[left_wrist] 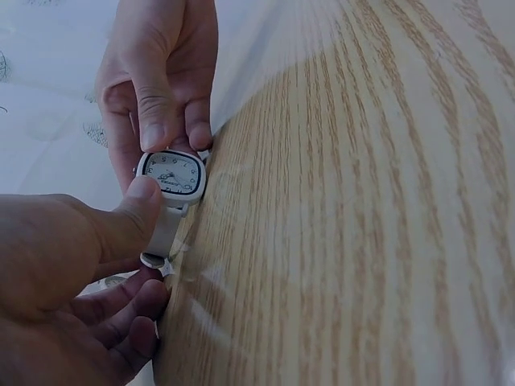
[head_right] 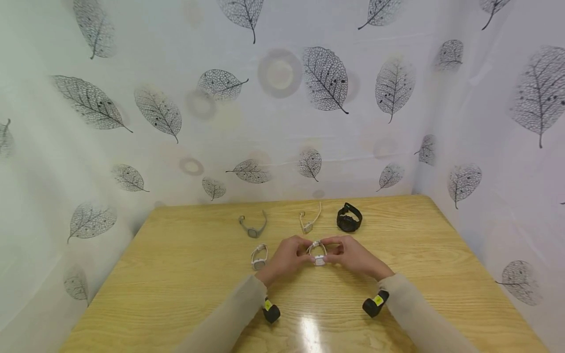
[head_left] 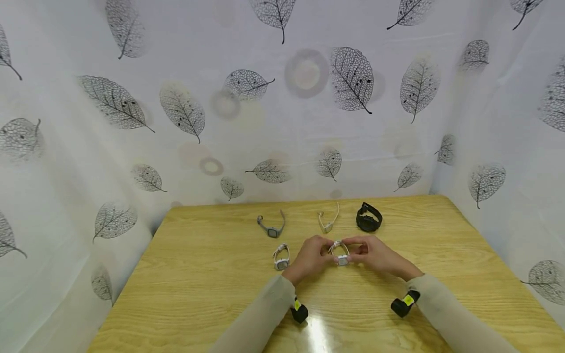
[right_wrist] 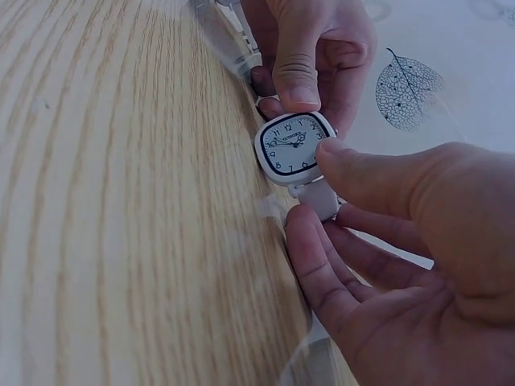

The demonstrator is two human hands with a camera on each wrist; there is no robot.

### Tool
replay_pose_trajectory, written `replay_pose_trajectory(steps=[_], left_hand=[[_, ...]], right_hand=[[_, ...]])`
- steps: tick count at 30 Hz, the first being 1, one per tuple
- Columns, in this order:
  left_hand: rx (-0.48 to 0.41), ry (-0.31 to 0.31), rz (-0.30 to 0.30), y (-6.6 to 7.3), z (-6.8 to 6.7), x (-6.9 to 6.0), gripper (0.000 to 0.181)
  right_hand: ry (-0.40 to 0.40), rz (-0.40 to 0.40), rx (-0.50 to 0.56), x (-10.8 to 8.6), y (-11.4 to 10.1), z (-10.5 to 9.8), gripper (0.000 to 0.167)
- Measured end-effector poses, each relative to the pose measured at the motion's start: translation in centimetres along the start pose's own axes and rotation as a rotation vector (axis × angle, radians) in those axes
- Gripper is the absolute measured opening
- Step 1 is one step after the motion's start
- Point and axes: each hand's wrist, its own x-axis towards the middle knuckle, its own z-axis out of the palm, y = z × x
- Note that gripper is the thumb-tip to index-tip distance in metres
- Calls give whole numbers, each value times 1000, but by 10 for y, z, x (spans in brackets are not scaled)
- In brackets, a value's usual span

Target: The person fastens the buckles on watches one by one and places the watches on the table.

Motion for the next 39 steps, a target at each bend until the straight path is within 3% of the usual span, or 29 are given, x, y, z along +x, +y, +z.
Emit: replay_pose_trajectory(steps=[15,22,28,32,39], left_hand=[[10,-6,-18,2,0,-1,41],[-5,-39,-39,5,-3,0,42],[-93,-76,-100,9,-8,5,44],[-154,-2,-145,10,-11,7,44],[-89,168,-131,6,-14,14,32]], right_hand=[[-20,16,-14,-2,0,-1,53],[-10,19,-5,-2,0,-3,53],[-12,11,43,-4,1,-5,55],[-9,-2,52,-5,1,-7,57],[37,15,56,-3,-1,-11,60]])
